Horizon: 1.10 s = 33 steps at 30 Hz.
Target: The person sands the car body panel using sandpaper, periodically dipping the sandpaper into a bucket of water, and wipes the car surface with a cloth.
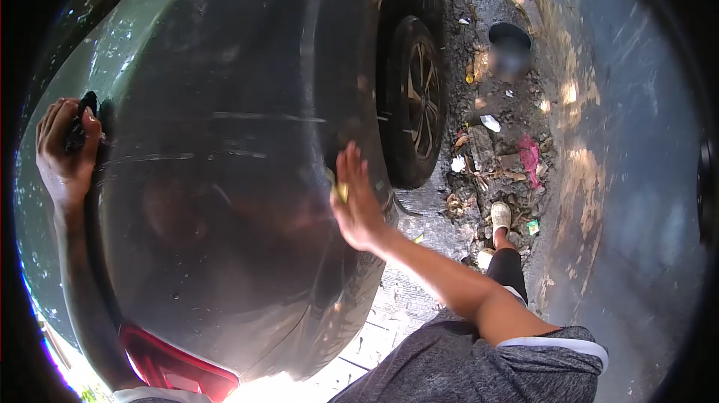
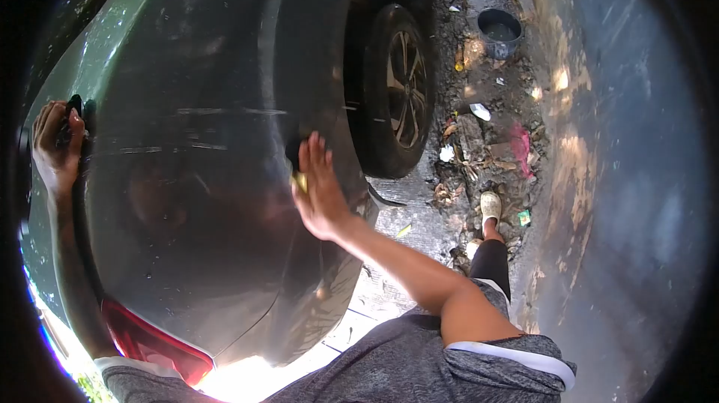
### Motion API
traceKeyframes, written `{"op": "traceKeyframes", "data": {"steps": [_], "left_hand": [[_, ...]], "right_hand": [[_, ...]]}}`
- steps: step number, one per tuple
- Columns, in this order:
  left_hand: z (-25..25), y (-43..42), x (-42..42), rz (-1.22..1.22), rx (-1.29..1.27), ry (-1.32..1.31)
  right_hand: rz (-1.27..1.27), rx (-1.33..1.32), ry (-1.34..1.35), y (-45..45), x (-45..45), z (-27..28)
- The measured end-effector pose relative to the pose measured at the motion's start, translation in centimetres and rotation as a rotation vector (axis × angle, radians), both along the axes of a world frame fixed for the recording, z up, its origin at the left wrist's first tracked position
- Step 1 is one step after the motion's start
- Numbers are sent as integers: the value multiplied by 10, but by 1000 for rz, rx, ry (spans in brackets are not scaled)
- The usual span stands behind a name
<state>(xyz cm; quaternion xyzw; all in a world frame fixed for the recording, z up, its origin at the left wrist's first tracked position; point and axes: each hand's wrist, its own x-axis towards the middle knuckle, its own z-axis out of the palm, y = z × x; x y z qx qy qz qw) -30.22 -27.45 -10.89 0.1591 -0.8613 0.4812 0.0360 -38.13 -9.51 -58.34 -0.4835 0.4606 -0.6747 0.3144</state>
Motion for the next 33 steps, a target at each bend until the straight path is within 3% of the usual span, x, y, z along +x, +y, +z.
{"op": "traceKeyframes", "data": {"steps": [3, 5, 6, 8, 11, 13, 15, 17, 21, 26, 29, 33], "left_hand": [[-2, 5, -4, 38, 38, 24], [-3, 8, -10, -10, 51, -1], [-3, 6, -9, -63, 47, 7], [-4, 0, -9, -117, 61, 3], [-3, 3, -2, 72, 197, 42], [-4, 1, -5, -39, 65, 27], [-3, -2, -4, -27, 134, 56], [-7, 0, -4, 5, 214, 82], [-2, 1, -5, 39, 188, 71], [-8, 6, -6, 7, 181, 67], [-12, 10, -8, 137, 212, 131], [5, -6, 9, -26, 106, -39]], "right_hand": [[-107, 106, 188, -26, -22, 3], [-37, 47, -108, 3, 10, 6], [-4, 80, 148, 18, 4, 7], [-66, 74, 150, -5, -15, 2], [-70, 159, 191, -30, -44, 1], [-95, 97, 22, -9, -25, 9], [-54, 41, -29, -6, -20, 2], [-256, 68, 198, -29, -33, -6], [-327, 135, 154, -55, -64, -3], [-295, 157, 195, -59, -58, -11], [-323, 117, 152, -62, -53, -16], [-187, 84, 163, -25, -35, -8]]}}
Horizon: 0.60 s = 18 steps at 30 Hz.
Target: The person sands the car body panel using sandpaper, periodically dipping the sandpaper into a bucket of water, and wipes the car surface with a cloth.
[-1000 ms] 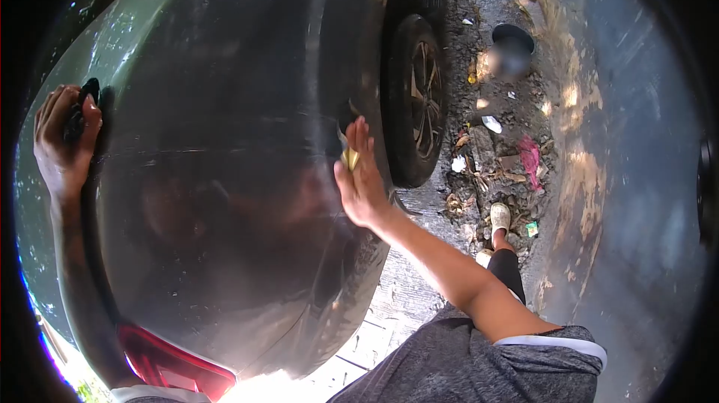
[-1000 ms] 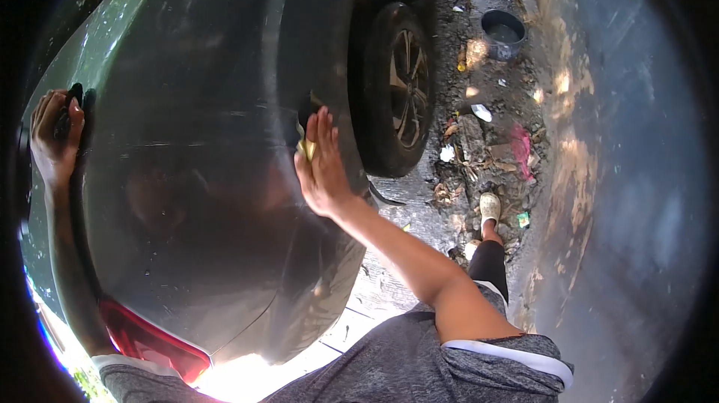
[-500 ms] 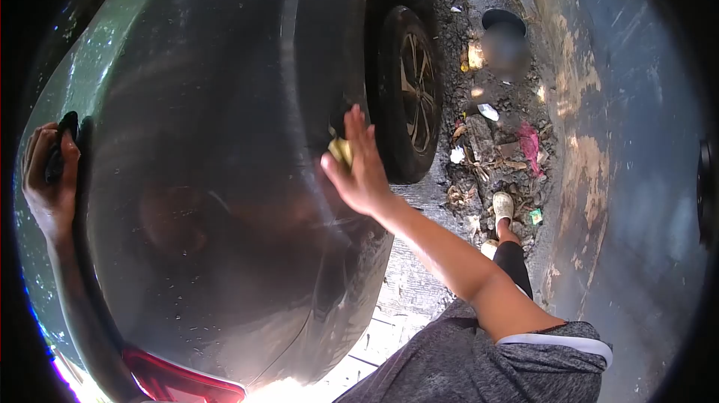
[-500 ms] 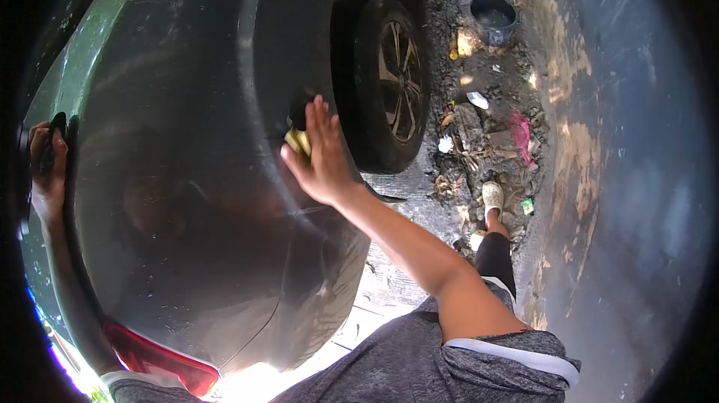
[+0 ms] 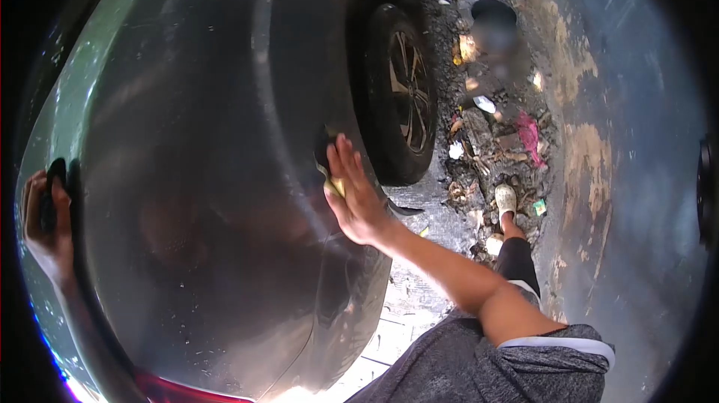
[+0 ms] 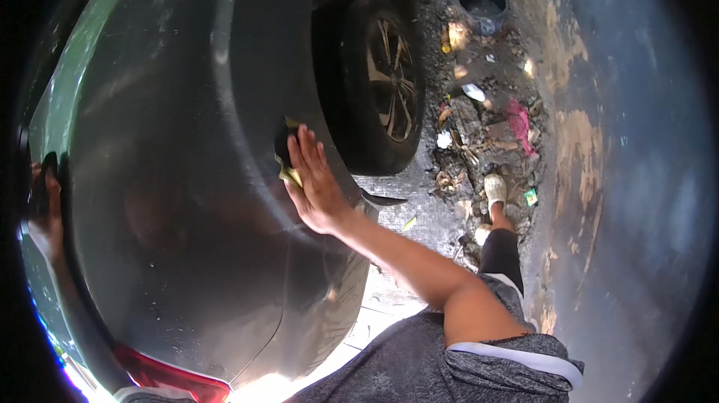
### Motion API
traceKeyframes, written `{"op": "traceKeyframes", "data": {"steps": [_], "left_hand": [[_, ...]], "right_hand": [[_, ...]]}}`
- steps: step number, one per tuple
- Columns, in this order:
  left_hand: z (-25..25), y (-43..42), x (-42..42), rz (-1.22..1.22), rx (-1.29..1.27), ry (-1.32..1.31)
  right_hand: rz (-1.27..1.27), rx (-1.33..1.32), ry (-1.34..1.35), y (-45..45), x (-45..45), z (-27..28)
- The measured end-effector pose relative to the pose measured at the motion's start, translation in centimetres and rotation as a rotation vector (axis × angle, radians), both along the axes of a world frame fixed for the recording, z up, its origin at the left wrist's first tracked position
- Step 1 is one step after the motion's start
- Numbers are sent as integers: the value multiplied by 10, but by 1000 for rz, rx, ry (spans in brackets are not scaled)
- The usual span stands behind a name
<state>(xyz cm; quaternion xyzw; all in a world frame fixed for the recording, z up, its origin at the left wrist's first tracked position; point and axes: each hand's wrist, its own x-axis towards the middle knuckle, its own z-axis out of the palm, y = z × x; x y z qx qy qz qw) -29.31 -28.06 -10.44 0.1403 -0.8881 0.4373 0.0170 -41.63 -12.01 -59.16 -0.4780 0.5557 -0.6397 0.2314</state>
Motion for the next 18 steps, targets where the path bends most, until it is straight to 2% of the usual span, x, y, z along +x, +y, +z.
{"op": "traceKeyframes", "data": {"steps": [2, 3, 4, 6, 8, 10, 11, 13, 15, 18], "left_hand": [[2, -4, 9, 155, 245, 230], [2, -1, 5, 90, 141, 123], [4, -4, 11, 91, 140, 120], [10, -15, 25, 105, 191, 258], [8, -9, 15, 77, 201, 184], [6, -8, 18, 70, 215, 122], [12, -11, 26, 66, 167, 123], [16, -14, 26, 37, 107, 132], [11, -9, 16, 61, 172, 113], [-2, 0, 2, -37, 106, 4]], "right_hand": [[-23, 20, 5, -28, -30, -4], [-38, -72, -31, -42, -37, -11], [-38, -72, -34, -32, -23, -11], [-18, -154, -154, -4, 2, 4], [-30, -215, -160, -18, -1, -9], [-29, -92, -73, -42, -38, -14], [4, -43, -131, -47, -41, -15], [16, -121, -149, -19, -6, -16], [24, -185, -184, -18, -8, -9], [-73, -33, -56, -55, -44, -15]]}}
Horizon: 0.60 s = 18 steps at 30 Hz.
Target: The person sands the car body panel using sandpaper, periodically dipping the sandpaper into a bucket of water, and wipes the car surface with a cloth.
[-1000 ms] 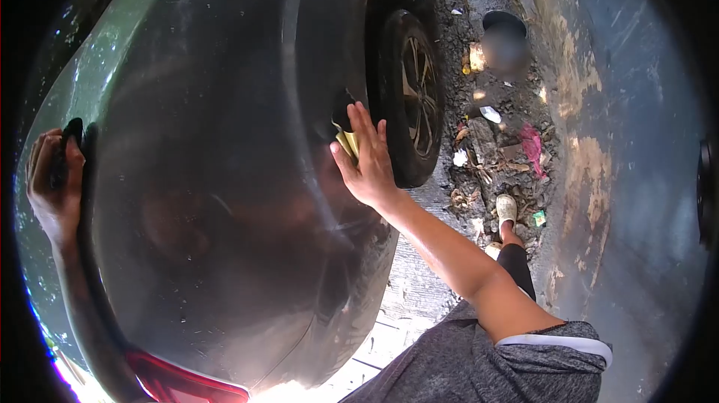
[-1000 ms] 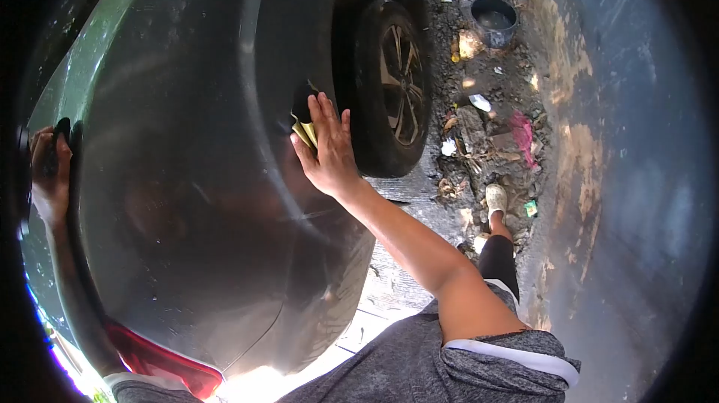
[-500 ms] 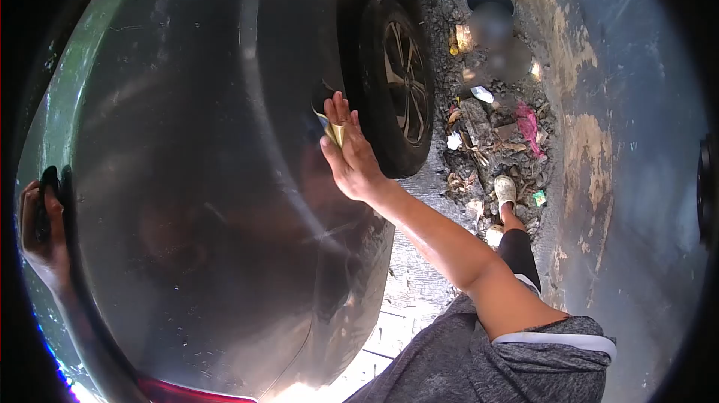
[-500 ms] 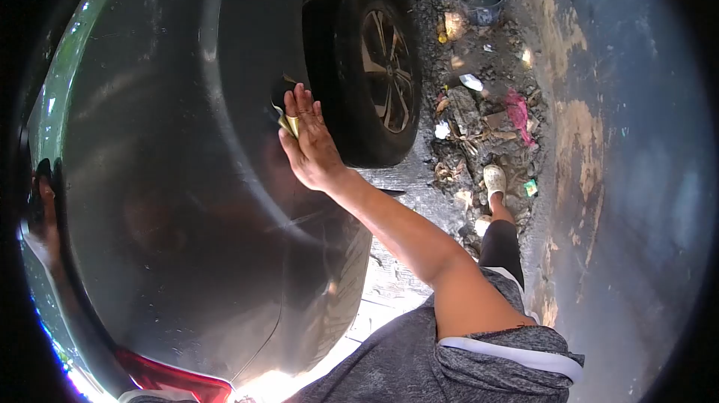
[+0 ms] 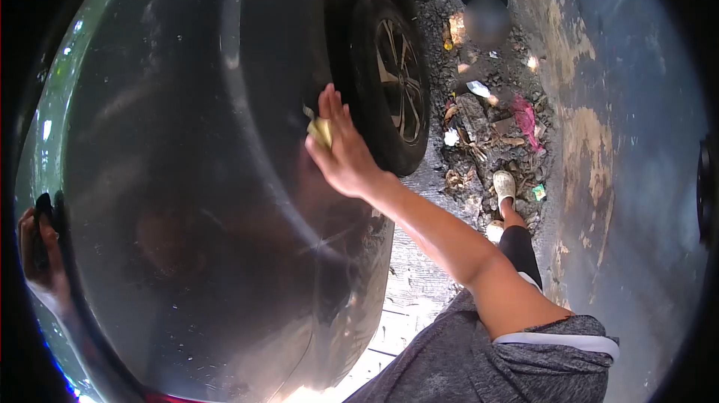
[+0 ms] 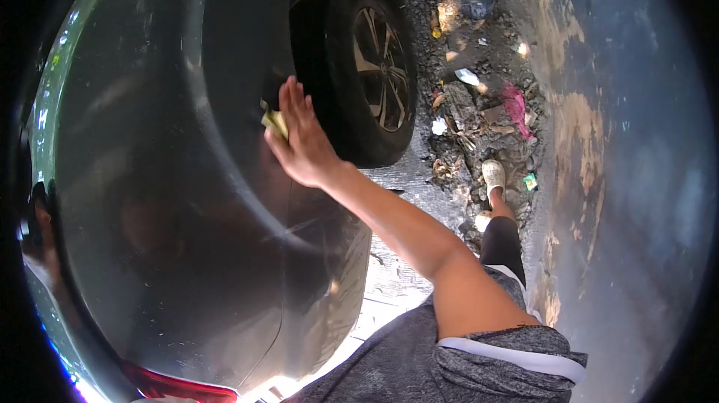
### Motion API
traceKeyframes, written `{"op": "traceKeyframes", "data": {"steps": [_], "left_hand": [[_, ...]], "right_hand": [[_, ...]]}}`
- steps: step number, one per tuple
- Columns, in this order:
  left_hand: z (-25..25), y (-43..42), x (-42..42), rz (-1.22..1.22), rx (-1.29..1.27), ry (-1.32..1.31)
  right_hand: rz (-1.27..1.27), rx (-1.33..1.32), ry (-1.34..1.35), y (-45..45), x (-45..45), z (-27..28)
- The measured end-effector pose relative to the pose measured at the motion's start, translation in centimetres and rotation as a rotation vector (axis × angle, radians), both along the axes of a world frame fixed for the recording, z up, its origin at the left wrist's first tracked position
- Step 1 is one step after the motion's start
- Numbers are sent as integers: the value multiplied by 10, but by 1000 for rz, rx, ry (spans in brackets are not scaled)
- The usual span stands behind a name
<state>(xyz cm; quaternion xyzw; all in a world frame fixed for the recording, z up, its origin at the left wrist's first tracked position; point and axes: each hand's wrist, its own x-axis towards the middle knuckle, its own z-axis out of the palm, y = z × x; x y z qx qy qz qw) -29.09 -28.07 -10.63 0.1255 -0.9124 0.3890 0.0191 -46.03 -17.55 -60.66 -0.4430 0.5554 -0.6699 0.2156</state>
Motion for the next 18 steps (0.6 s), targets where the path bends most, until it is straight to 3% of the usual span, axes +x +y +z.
{"op": "traceKeyframes", "data": {"steps": [2, 4, 5, 8, 10, 12, 13, 16, 18], "left_hand": [[10, -6, 15, 64, 37, 20], [15, -11, 15, 112, 73, 42], [16, -11, 12, 117, 58, 50], [11, -3, 13, 154, 31, 72], [15, -4, 10, 148, 5, 94], [17, -8, 5, 108, -12, 88], [18, -8, 4, 95, -14, 77], [18, -4, 13, 108, -6, 62], [20, -5, 15, 118, -14, 66]], "right_hand": [[-1, -36, -20, 11, 9, 3], [160, -32, 7, 50, 34, 8], [78, -157, 18, 39, 34, -4], [55, -50, -8, -6, -9, -11], [84, 55, -27, 23, 10, 8], [98, -109, 26, 39, 27, 6], [126, 46, 120, 39, 19, 2], [65, 24, 60, -1, -7, -3], [108, 68, -22, 27, 11, 9]]}}
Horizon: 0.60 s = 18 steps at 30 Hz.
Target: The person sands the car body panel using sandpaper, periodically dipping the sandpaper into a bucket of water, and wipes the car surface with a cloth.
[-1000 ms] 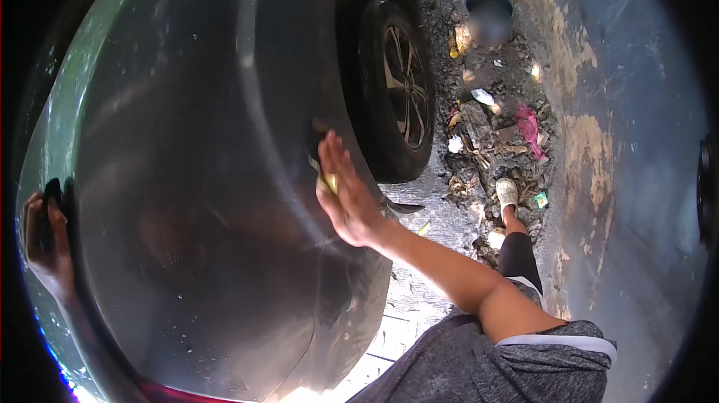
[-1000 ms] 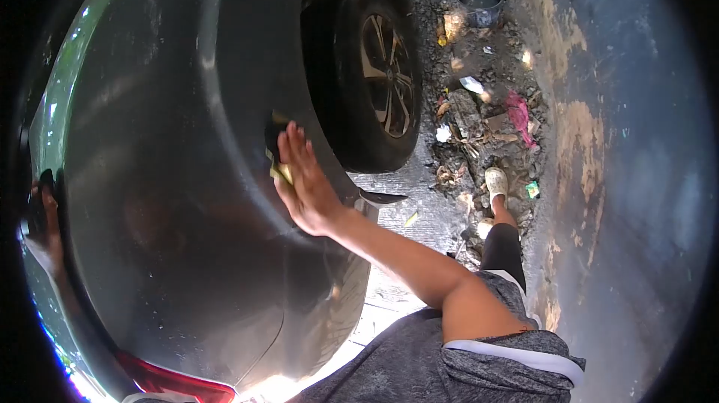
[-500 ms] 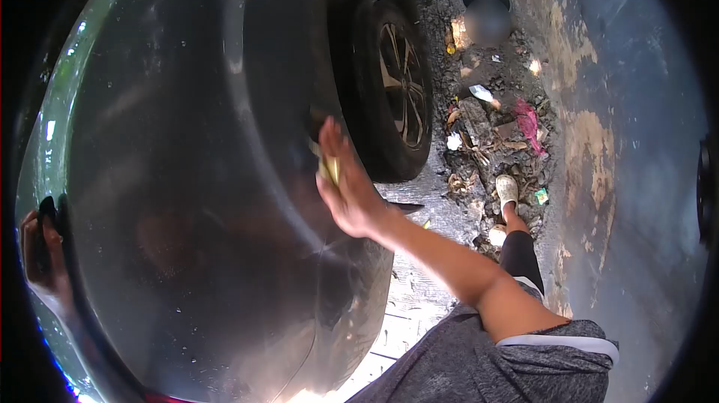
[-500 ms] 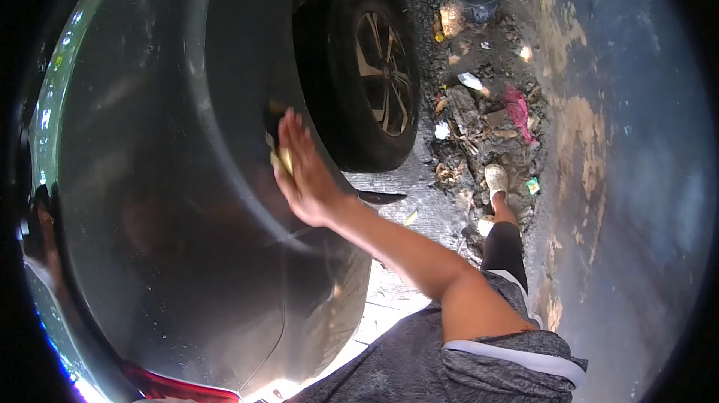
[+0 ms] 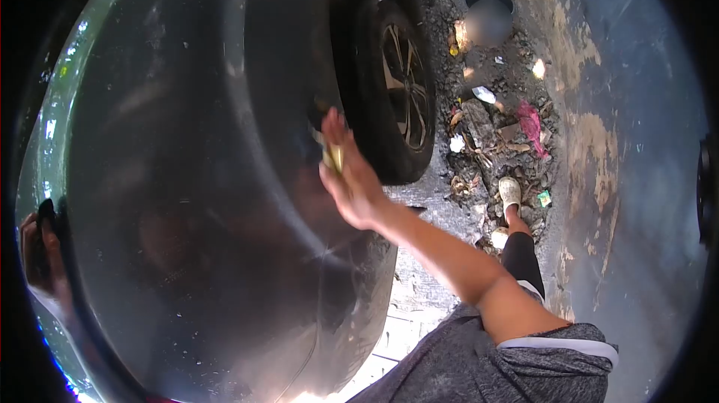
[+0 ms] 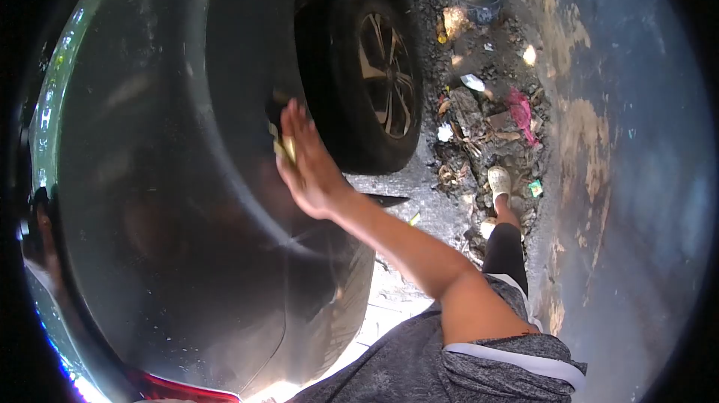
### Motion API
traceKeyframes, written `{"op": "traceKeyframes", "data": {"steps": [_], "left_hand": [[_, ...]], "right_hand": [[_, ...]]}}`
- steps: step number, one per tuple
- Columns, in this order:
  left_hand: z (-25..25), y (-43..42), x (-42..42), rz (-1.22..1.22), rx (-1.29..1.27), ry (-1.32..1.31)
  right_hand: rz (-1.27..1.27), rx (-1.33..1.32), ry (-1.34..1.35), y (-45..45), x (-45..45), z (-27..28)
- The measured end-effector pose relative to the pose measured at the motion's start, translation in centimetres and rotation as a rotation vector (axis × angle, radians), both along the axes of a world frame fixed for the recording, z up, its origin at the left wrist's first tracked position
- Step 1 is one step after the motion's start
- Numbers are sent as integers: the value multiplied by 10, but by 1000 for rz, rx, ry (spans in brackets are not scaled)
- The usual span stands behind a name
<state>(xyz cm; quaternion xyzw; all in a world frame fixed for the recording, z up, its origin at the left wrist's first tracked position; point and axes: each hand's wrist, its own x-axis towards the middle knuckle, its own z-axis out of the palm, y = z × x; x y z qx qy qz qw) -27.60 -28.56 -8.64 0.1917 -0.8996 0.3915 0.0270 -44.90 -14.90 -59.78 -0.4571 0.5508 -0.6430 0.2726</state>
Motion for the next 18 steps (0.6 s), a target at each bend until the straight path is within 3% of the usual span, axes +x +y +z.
{"op": "traceKeyframes", "data": {"steps": [2, 6, 8, 10, 13, 16, 18], "left_hand": [[-1, 0, -2, -2, 3, -4], [-2, -2, -3, 19, 6, -7], [1, -2, 1, 22, 5, -7], [2, -3, 0, 20, 12, -15], [3, -2, 3, 46, 12, -12], [6, -3, -1, 58, -5, -31], [3, -6, -2, -12, 26, -27]], "right_hand": [[67, -36, 67, 11, 7, -7], [-32, -17, 90, -36, -32, -4], [27, -69, -16, 2, -1, -1], [67, -121, 41, 10, 14, -14], [39, -76, 105, -24, -28, -15], [114, -25, -15, 16, 9, -5], [132, -69, 43, 17, 1, -4]]}}
